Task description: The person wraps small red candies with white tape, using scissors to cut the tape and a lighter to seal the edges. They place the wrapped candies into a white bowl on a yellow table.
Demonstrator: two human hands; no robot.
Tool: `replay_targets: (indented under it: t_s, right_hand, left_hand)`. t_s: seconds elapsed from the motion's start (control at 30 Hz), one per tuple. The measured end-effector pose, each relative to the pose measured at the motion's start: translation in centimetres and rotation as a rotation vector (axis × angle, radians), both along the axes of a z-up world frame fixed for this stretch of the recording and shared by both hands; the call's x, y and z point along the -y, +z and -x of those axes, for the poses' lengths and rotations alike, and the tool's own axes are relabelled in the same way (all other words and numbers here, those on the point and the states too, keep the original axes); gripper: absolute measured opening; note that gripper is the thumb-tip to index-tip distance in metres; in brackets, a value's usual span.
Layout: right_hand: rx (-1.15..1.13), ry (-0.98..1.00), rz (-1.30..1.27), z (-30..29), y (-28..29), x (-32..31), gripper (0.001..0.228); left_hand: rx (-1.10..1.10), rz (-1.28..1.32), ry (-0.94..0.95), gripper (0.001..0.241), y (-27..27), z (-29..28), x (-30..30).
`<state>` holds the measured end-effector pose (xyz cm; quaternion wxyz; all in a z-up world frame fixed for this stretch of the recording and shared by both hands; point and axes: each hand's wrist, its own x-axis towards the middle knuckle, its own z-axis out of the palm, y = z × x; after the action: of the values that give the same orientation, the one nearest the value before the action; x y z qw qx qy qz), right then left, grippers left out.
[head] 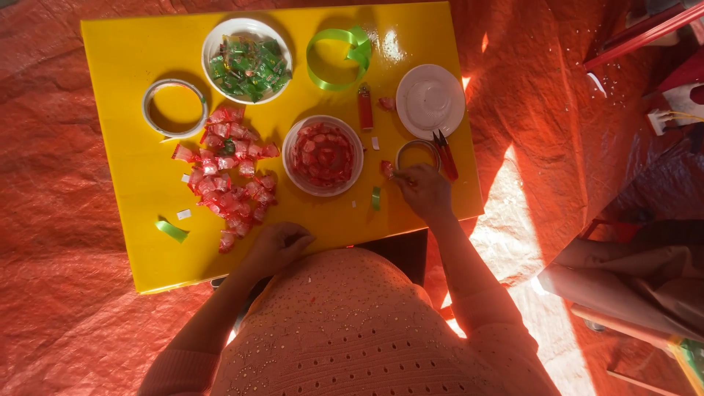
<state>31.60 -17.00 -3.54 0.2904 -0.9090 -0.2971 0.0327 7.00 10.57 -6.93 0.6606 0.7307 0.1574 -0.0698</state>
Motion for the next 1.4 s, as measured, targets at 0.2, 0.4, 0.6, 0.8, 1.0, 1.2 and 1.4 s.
replay_targets:
  t_s: [0.2, 0.4, 0.6, 0.8, 1.0, 1.2, 1.4]
  right_hand:
    - [-0.244, -0.144, -0.358, -0.7, -0.9, 0.4, 0.011]
    - [-0.257, -0.001, -0.257, 1.9, 3.4, -2.3, 0.011]
    - [-0.200, 0.057, -0.191, 3.5, 0.6, -0.9, 0.012]
    - [-0.159, 0.060, -0.106, 3.7, 2.3, -1.2, 0.009]
    - [0.108, 0.022, -0.102, 1.7, 2.4, -1.4, 0.009]
    - [-0.007, -0.011, 0.157, 0.5, 1.9, -2.8, 0.029]
    - [-0.135, -0.022, 0.149, 0.6, 1.7, -1.5, 0.014]
  left_hand:
    - [0.026, 0.012, 0.010, 0.017, -0.2, 0.2, 0.1]
    - [0.143, -0.057, 0.072, 0.015, -0.4, 0.3, 0.3]
    - [0.264, -0.073, 0.228, 0.010, -2.0, 1.6, 1.4]
    - [0.539, -0.514, 0.444, 0.005, 1.5, 2.9, -0.8]
    - [0.506, -0.392, 0.583, 0.014, 4.8, 3.7, -3.5]
    - [0.500, -0.618, 0.435, 0.006, 0.4, 3.5, -0.2]
    - [0.516, -0.374, 0.415, 0.005, -0.5, 3.0, 2.2]
